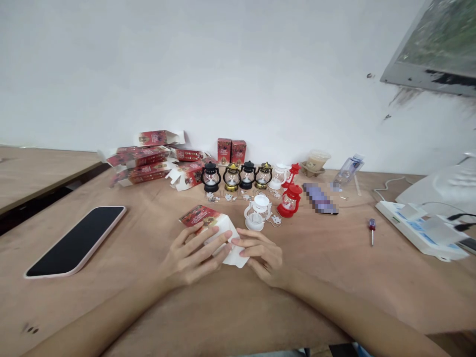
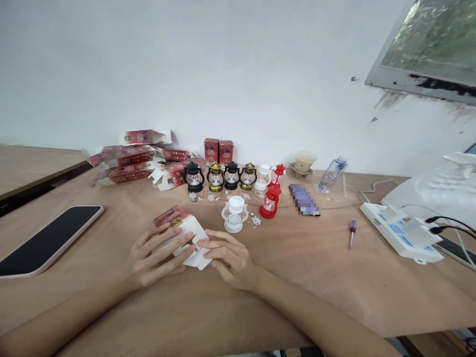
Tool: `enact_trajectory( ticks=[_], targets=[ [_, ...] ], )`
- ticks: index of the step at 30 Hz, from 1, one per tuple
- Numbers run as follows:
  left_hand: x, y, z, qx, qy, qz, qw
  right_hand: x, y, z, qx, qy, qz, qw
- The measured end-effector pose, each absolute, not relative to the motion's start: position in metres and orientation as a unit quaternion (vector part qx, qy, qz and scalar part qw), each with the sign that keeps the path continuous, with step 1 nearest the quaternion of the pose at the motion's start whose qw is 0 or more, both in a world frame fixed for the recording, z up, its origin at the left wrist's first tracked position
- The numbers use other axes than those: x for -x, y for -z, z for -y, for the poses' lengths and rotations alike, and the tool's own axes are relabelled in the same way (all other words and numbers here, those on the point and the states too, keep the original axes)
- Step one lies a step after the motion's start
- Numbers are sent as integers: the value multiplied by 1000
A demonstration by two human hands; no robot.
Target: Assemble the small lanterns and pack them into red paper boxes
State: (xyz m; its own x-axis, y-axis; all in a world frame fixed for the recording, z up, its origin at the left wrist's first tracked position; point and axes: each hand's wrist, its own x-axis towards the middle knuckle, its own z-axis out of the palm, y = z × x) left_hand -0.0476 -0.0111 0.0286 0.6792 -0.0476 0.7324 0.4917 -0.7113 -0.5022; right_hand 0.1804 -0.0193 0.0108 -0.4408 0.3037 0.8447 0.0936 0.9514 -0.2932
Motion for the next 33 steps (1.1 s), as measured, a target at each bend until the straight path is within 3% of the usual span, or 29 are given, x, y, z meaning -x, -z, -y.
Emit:
enact_trajectory(
  ticks=[5, 12, 18, 26, 33],
  targets=[
    [47, -26, 12, 841, 361, 175, 363, -180, -11, 20, 157, -173, 830, 507],
    [45, -27, 9, 835, 369, 164, 373, -170, -7, 25, 277, -386, 711, 518],
    [40, -26, 14, 842, 377, 149, 356, -165, -9, 21, 271, -549, 634, 473],
    [34, -25, 10, 860, 352, 243, 278, -164, -9, 16, 301, -576, 554, 521],
    [39, -23, 2, 874, 335, 254, 242, -164, -9, 16, 341, -588, 546, 490]
  ],
)
